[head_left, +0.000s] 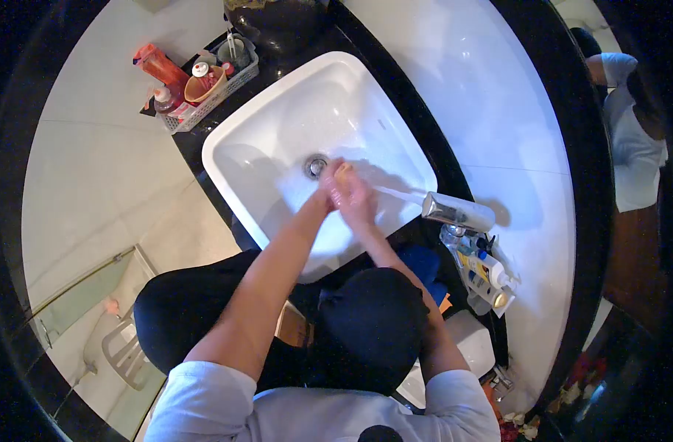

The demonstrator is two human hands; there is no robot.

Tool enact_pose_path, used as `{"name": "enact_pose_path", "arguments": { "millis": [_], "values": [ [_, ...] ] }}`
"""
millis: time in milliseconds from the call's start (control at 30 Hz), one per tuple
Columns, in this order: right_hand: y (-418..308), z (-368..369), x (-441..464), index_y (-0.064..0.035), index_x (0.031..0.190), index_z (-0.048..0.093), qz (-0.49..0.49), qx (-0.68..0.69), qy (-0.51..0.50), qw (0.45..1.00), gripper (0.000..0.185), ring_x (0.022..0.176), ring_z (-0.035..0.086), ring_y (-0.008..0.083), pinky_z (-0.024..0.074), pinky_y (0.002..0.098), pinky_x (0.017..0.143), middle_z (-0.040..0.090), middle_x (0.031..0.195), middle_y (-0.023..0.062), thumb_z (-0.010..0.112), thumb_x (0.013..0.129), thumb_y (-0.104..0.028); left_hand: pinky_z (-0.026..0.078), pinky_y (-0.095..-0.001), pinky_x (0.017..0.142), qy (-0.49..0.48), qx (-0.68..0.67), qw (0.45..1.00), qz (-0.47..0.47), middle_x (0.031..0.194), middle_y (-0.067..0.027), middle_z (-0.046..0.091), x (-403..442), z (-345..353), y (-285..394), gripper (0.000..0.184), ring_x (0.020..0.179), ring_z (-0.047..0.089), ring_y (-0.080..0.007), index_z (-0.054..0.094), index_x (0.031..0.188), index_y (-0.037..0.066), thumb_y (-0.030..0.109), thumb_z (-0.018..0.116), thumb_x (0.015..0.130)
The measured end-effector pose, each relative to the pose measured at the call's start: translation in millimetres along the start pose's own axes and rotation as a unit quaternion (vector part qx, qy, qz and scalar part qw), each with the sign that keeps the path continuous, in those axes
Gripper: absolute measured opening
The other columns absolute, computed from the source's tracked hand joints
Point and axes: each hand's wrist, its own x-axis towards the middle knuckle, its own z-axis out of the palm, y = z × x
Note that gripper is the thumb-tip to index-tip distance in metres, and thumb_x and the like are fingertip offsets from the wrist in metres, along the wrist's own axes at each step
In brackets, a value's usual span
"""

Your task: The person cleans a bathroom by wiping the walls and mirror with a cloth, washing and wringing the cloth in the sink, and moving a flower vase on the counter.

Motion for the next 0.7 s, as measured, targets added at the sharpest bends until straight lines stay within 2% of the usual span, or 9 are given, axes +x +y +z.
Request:
{"name": "enact_pose_path", "arguments": {
  "millis": [33, 100, 167, 233, 367, 433, 467, 633, 700],
  "values": [
    [-0.9, 6.8, -3.8, 0.0010, 0.084, 0.060, -0.245, -0.177, 0.104, 0.948, 0.033, 0.066, 0.059, 0.0240, 0.0470, 0.0366, 0.064, 0.061, 0.073, 0.0130, 0.059, 0.082, -0.032, 0.048, -0.0411, 0.078, 0.000, -0.001, 1.000, 0.001, 0.094, -0.0111, 0.059, 1.6, 2.6, -5.9, 0.029, 0.082, 0.058, -0.0270, 0.055, 0.095, 0.007, 0.033, 0.047, 0.083],
    [27.3, -4.9, 3.3, 0.0009, 0.080, 0.058, -0.226, -0.104, 0.076, 0.966, 0.027, 0.062, 0.057, 0.0312, 0.0463, 0.0395, 0.061, 0.059, 0.071, 0.0184, 0.059, 0.081, -0.026, 0.048, -0.0428, 0.079, 0.150, 0.048, 0.987, 0.033, 0.086, -0.0108, 0.061, 4.7, 29.4, -30.8, 0.036, 0.084, 0.059, -0.0258, 0.056, 0.093, 0.007, 0.037, 0.036, 0.090],
    [26.0, -17.0, 22.0, -0.0003, 0.078, 0.059, 0.113, -0.075, 0.007, 0.991, 0.021, 0.062, 0.057, 0.0326, 0.0456, 0.0409, 0.060, 0.058, 0.069, 0.0187, 0.062, 0.077, -0.021, 0.047, -0.0425, 0.083, 0.221, 0.184, 0.958, 0.013, 0.092, -0.0102, 0.061, 1.9, 81.3, -30.7, 0.043, 0.089, 0.058, -0.0249, 0.056, 0.095, 0.008, 0.045, 0.034, 0.090],
    [16.7, -12.4, 15.9, -0.0014, 0.075, 0.059, 0.148, -0.111, 0.016, 0.983, 0.015, 0.066, 0.057, 0.0321, 0.0453, 0.0407, 0.063, 0.058, 0.070, 0.0163, 0.062, 0.076, -0.016, 0.045, -0.0409, 0.086, 0.230, 0.131, 0.964, -0.010, 0.099, -0.0098, 0.060, 0.3, 89.1, -32.4, 0.048, 0.094, 0.057, -0.0237, 0.055, 0.100, 0.009, 0.050, 0.033, 0.090],
    [17.2, 5.7, -6.8, -0.0023, 0.076, 0.056, -0.214, -0.135, 0.016, 0.967, 0.014, 0.075, 0.056, 0.0302, 0.0443, 0.0389, 0.072, 0.060, 0.079, 0.0119, 0.058, 0.082, -0.015, 0.045, -0.0396, 0.086, 0.191, 0.167, 0.967, 0.016, 0.103, -0.0084, 0.058, 5.0, 75.7, -35.4, 0.044, 0.094, 0.057, -0.0219, 0.054, 0.107, 0.010, 0.045, 0.031, 0.093],
    [41.7, 3.1, 12.4, -0.0024, 0.082, 0.056, -0.118, -0.011, 0.074, 0.990, 0.016, 0.073, 0.055, 0.0246, 0.0443, 0.0365, 0.070, 0.058, 0.078, 0.0103, 0.056, 0.084, -0.018, 0.046, -0.0390, 0.084, 0.200, 0.185, 0.961, 0.043, 0.103, -0.0079, 0.058, 7.5, 63.3, -36.6, 0.041, 0.093, 0.057, -0.0214, 0.053, 0.107, 0.010, 0.041, 0.031, 0.094],
    [26.2, -10.8, 22.9, -0.0012, 0.073, 0.054, 0.120, 0.020, 0.042, 0.992, 0.029, 0.068, 0.055, 0.0263, 0.0434, 0.0391, 0.064, 0.058, 0.076, 0.0161, 0.052, 0.087, -0.027, 0.046, -0.0387, 0.083, 0.203, 0.194, 0.958, 0.057, 0.102, -0.0076, 0.058, 9.6, 59.8, -36.8, 0.039, 0.092, 0.057, -0.0211, 0.053, 0.108, 0.010, 0.039, 0.031, 0.094],
    [18.2, -3.5, 2.6, -0.0027, 0.071, 0.053, 0.081, 0.119, 0.119, 0.982, 0.030, 0.068, 0.055, 0.0250, 0.0439, 0.0367, 0.062, 0.056, 0.072, 0.0152, 0.050, 0.088, -0.027, 0.049, -0.0326, 0.075, 0.272, 0.171, 0.947, -0.025, 0.096, -0.0068, 0.060, -5.3, 98.9, -17.1, 0.036, 0.087, 0.058, -0.0191, 0.055, 0.105, 0.011, 0.036, 0.031, 0.094],
    [21.8, 5.5, -5.4, -0.0031, 0.071, 0.054, -0.141, -0.067, 0.062, 0.986, 0.029, 0.068, 0.055, 0.0232, 0.0437, 0.0371, 0.062, 0.057, 0.071, 0.0143, 0.050, 0.087, -0.028, 0.049, -0.0330, 0.073, -0.145, 0.103, 0.984, -0.022, 0.094, -0.0067, 0.061, 8.8, 25.5, -12.9, 0.037, 0.083, 0.059, -0.0184, 0.056, 0.101, 0.011, 0.038, 0.031, 0.094]
  ]
}}
